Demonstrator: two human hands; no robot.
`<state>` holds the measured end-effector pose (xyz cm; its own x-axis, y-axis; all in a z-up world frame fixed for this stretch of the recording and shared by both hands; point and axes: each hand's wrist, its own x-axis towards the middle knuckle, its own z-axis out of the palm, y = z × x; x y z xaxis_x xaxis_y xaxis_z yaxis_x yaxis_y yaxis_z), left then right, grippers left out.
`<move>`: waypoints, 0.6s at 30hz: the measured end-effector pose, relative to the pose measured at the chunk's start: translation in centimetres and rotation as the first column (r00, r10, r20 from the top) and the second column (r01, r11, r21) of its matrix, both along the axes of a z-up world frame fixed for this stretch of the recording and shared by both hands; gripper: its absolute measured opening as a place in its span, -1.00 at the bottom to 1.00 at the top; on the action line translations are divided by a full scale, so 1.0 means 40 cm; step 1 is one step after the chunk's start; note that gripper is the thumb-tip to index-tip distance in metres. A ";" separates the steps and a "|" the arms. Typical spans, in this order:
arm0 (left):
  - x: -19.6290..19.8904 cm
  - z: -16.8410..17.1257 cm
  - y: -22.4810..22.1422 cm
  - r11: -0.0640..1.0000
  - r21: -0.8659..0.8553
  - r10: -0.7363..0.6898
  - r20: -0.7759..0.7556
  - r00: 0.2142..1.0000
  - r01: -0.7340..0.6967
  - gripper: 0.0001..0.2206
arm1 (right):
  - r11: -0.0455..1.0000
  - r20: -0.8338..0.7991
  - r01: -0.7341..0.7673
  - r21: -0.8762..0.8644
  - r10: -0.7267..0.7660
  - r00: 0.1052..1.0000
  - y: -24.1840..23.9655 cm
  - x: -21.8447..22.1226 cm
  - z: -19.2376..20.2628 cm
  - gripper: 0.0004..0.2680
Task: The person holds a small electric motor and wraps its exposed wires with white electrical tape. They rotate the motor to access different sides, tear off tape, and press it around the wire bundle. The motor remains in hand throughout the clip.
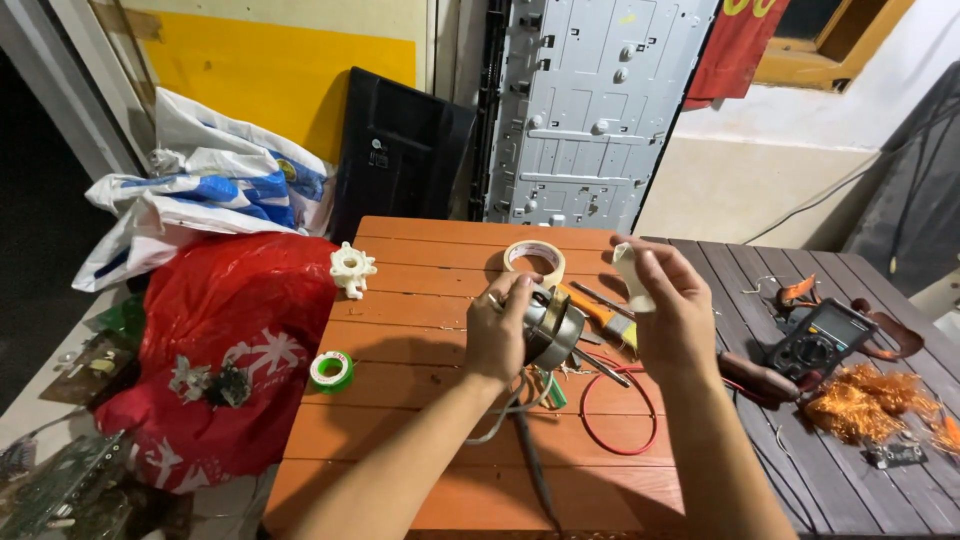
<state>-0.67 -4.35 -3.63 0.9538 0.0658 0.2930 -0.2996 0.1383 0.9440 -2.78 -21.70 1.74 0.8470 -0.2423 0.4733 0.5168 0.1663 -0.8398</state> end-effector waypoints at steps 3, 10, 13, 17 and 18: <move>0.009 -0.012 -0.003 0.999 0.003 -0.047 0.009 0.999 0.047 -0.65 | 0.997 -0.075 -0.071 -0.043 0.067 0.995 0.006 -0.023 0.022 -0.87; -0.025 0.038 0.009 0.997 -0.007 -0.073 -0.012 0.997 0.073 -0.71 | 0.860 -0.141 -0.112 -0.498 0.048 0.989 0.005 -0.036 0.109 -0.86; -0.013 0.030 0.014 0.993 0.014 -0.116 -0.032 0.993 0.117 -0.69 | 0.675 -0.149 -0.148 -0.722 0.057 0.987 -0.007 -0.019 0.133 -0.81; 0.001 0.028 0.019 0.988 0.036 -0.149 -0.059 0.987 0.152 -0.69 | 0.390 -0.104 -0.137 -0.910 0.105 0.989 0.041 -0.058 0.213 -0.68; 0.003 0.030 0.022 0.985 0.060 -0.157 -0.055 0.986 0.160 -0.67 | 0.332 -0.148 -0.174 -0.927 0.103 0.984 0.080 -0.089 0.256 -0.39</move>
